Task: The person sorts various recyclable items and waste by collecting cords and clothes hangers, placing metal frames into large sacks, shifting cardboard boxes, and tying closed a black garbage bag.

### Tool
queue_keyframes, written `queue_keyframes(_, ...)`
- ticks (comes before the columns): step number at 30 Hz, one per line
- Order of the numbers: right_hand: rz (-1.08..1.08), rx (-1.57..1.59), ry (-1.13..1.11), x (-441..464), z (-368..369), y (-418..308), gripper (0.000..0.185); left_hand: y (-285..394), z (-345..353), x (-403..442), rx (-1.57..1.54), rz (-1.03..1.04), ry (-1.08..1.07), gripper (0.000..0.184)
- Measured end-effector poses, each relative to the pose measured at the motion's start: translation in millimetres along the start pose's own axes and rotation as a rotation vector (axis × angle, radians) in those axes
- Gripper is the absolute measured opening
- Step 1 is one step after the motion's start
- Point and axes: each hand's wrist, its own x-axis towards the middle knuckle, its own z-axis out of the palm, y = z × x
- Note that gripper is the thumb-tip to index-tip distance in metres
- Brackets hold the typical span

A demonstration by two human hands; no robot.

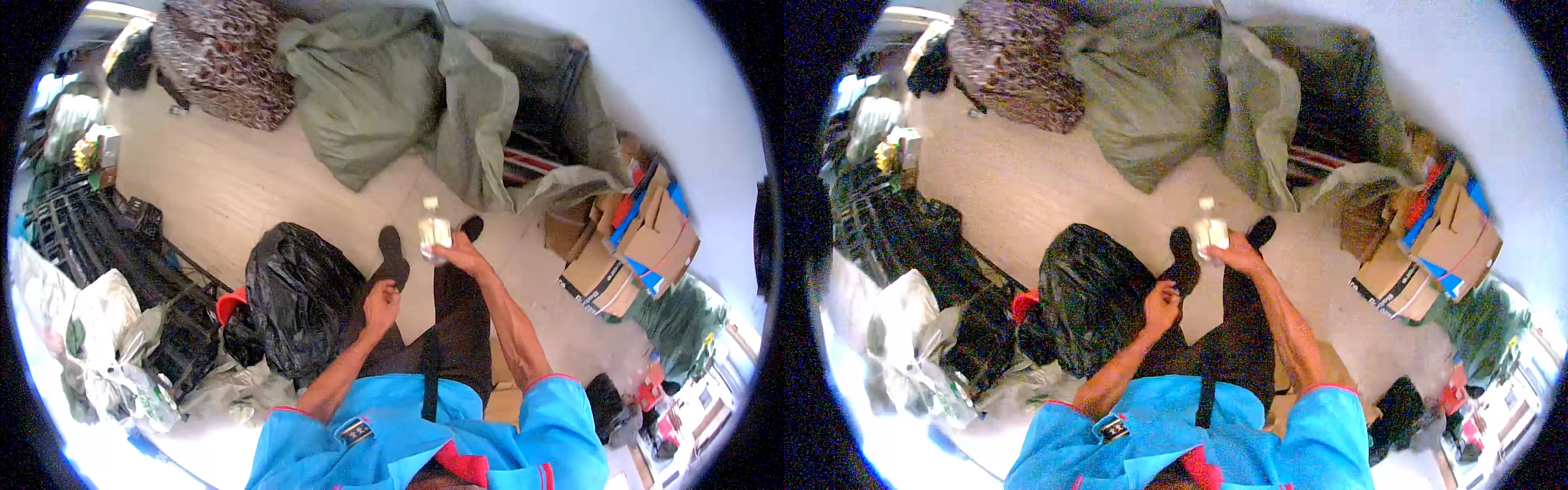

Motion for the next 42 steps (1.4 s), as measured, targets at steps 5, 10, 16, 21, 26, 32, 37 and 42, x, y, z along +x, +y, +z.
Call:
queue_keyframes(5, -0.119, -0.209, 0.003, -54.4, 21.6, 1.4, 0.049, 28.6, -9.3, 9.8, -0.284, -0.094, -0.057, 0.02)
queue_keyframes(10, 0.033, -0.099, -0.157, -110.4, 46.5, -80.3, 0.051, 108.5, -42.5, 9.2, -0.528, -0.097, -0.333, 0.043)
queue_keyframes(16, -0.071, -0.307, -0.194, -139.1, 88.1, -134.1, 0.056, 109.7, -63.5, -11.7, -0.514, -0.022, -0.287, 0.045)
queue_keyframes(21, -0.064, -0.505, -0.268, -146.8, 82.3, -148.6, 0.06, 149.0, -95.2, -37.3, -0.549, 0.011, -0.333, 0.041)
queue_keyframes(26, -0.134, -0.425, -0.135, -181.7, 41.1, -103.6, 0.059, 156.7, -52.5, -59.5, -0.635, 0.051, -0.291, 0.031)
queue_keyframes(32, -0.176, -0.256, -0.059, -214.3, 20.7, -67.0, 0.059, 200.5, -39.4, -97.7, -0.643, -0.122, -0.435, 0.049)
queue_keyframes(37, -0.238, 0.219, 0.262, -272.2, -44.2, -10.3, 0.058, 259.2, 24.6, -94.5, -0.361, -0.155, -0.732, 0.052)
queue_keyframes(42, -0.087, 0.781, 0.618, -350.4, -52.2, 55.7, 0.057, 270.1, 74.3, -82.6, -0.113, -0.045, -0.887, 0.046)
